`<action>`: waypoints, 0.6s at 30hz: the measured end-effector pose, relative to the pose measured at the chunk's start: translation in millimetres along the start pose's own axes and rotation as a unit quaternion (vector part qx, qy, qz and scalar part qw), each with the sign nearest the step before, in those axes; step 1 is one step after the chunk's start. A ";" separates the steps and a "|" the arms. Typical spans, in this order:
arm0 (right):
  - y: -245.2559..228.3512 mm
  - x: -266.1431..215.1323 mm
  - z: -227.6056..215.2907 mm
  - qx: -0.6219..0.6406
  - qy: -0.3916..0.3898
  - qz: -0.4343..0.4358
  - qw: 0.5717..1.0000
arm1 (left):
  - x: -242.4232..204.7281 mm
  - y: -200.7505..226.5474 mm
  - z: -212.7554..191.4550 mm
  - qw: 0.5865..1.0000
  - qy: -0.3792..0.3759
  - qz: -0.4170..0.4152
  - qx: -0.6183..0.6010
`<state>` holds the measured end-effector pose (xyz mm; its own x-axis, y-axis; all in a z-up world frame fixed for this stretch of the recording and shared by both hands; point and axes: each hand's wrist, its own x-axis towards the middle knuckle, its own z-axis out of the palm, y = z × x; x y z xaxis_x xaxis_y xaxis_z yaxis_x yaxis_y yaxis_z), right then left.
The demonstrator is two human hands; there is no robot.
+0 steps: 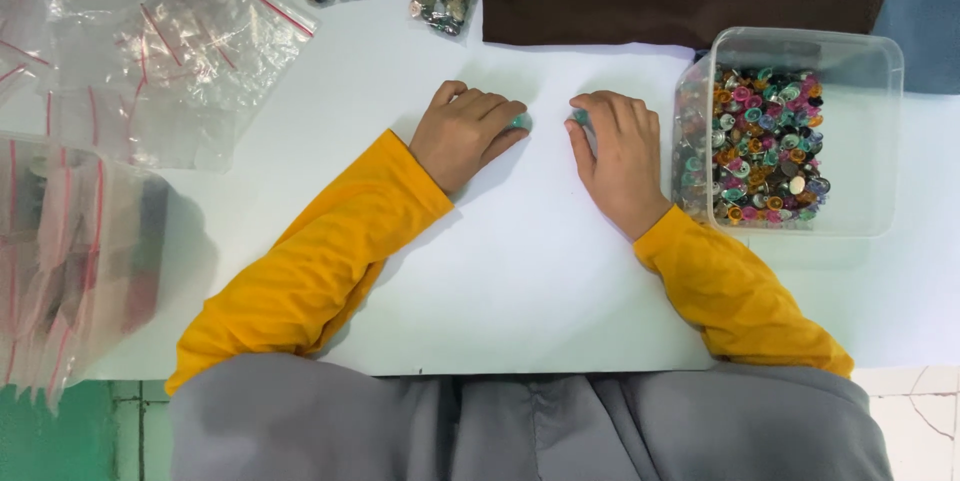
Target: Sorting and bagging small colorful buttons from a plastic container into individual plastic bags.
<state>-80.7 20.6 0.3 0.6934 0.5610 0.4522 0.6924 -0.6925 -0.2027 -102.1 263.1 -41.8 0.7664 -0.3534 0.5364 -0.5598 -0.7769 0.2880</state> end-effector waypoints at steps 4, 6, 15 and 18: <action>-7.1 -1.7 -7.9 0.014 0.040 -0.032 0.999 | 6.2 9.5 -12.4 1.000 0.005 0.010 0.014; -17.5 -3.4 -17.5 -0.015 0.082 -0.089 0.993 | 5.6 10.0 -9.5 0.997 0.059 0.042 0.019; 22.6 -34.1 -102.5 -0.120 0.254 -0.157 0.947 | 38.3 96.4 14.2 0.976 0.136 0.108 -0.128; 37.2 -15.0 -161.6 -0.084 0.174 -0.042 0.980 | 87.1 137.0 -2.7 0.972 0.076 0.119 -0.186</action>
<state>-97.5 -86.9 126.4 0.5054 0.4509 0.7357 0.6813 -0.7317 -0.0196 -112.9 127.3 46.5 0.5618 -0.3974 0.7256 -0.8123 -0.4309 0.3930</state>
